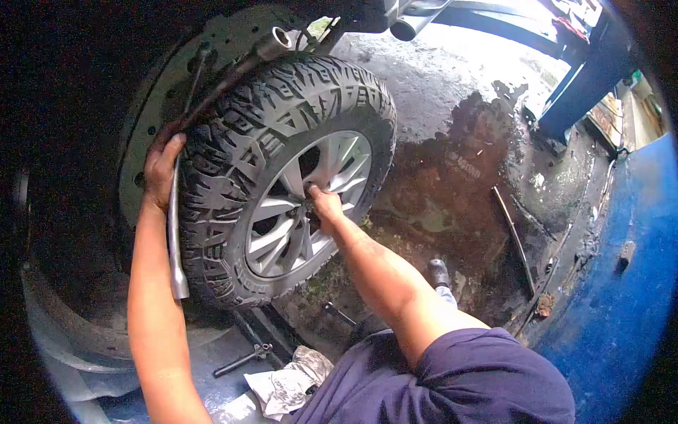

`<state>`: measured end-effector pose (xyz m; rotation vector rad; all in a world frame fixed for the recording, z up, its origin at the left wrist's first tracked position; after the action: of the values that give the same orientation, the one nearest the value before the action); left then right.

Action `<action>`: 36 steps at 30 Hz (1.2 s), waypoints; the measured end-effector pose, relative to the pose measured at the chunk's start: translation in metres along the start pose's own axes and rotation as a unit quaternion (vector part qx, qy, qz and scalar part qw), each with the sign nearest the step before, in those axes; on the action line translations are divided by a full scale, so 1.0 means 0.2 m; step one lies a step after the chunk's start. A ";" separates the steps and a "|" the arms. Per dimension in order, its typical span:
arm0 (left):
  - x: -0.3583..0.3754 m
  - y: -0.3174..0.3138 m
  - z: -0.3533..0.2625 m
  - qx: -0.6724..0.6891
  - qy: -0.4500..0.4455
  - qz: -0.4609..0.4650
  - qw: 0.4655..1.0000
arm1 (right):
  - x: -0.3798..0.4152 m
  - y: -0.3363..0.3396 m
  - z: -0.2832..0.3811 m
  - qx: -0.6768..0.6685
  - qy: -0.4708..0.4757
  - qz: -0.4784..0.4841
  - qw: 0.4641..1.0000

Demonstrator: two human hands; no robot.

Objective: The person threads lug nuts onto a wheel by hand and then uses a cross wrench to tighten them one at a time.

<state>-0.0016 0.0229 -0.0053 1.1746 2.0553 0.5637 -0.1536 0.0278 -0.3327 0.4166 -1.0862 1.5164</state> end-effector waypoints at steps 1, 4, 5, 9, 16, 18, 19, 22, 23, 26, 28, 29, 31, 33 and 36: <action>-0.01 0.01 0.02 -0.001 -0.001 0.002 1.000 | 0.00 0.04 0.01 -0.032 -0.040 0.020 0.998; -0.02 0.01 0.03 0.009 0.004 0.011 1.000 | -0.05 0.17 -0.05 -0.073 -0.040 0.098 0.992; -0.02 0.02 0.05 0.024 0.013 0.012 1.000 | -0.08 0.20 -0.10 -0.055 -0.020 0.096 0.994; 0.00 -0.01 -0.01 0.038 0.007 0.014 0.999 | -0.08 0.26 -0.20 -0.038 -0.035 0.077 0.996; 0.02 -0.02 -0.05 0.037 0.021 0.011 0.999 | -0.06 0.14 -0.44 -0.086 -0.049 0.069 0.993; 0.01 -0.01 -0.04 0.050 0.022 0.010 0.998 | 0.00 0.05 -0.46 -0.090 -0.067 0.009 0.994; 0.01 -0.01 -0.02 0.058 0.023 0.010 0.998 | -0.02 -0.01 -0.50 -0.057 -0.025 -0.040 0.997; 0.00 -0.01 -0.02 0.060 0.022 0.017 0.998 | 0.00 -0.09 -0.53 -0.014 -0.016 -0.093 0.995; 0.01 -0.01 -0.02 0.058 0.021 0.020 0.998 | 0.02 -0.11 -0.52 0.029 0.004 -0.119 0.993; 0.01 -0.01 -0.02 0.074 0.037 0.020 0.996 | 0.04 -0.14 -0.52 0.124 0.049 -0.178 0.975; 0.00 0.00 0.00 0.062 0.038 0.014 0.997 | 0.06 -0.16 -0.51 0.141 0.058 -0.195 0.969; 0.00 0.00 0.01 0.057 0.039 0.011 0.998 | 0.07 -0.16 -0.51 0.141 0.073 -0.206 0.965; 0.01 -0.01 -0.02 0.052 0.027 0.019 0.998 | 0.12 -0.15 -0.48 0.105 0.018 -0.192 0.976; 0.01 0.00 -0.02 0.055 0.017 0.023 0.998 | 0.12 -0.17 -0.47 0.089 0.010 -0.188 0.978; 0.00 0.00 0.01 0.075 0.020 0.024 0.997 | 0.09 -0.19 -0.53 0.088 0.018 -0.197 0.976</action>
<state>-0.0010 0.0234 -0.0072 1.3120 2.1388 0.4645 -0.0922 0.1212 -0.3576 0.6820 -0.7875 1.2624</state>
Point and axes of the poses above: each hand's wrist, its own x-axis away from the middle knuckle, its own y-axis out of the back of the hand, z = x × y, the point moved 1 cm from there along -x, towards the middle knuckle, and after that the axes turned 13 degrees about -z, right-handed, at the moved point
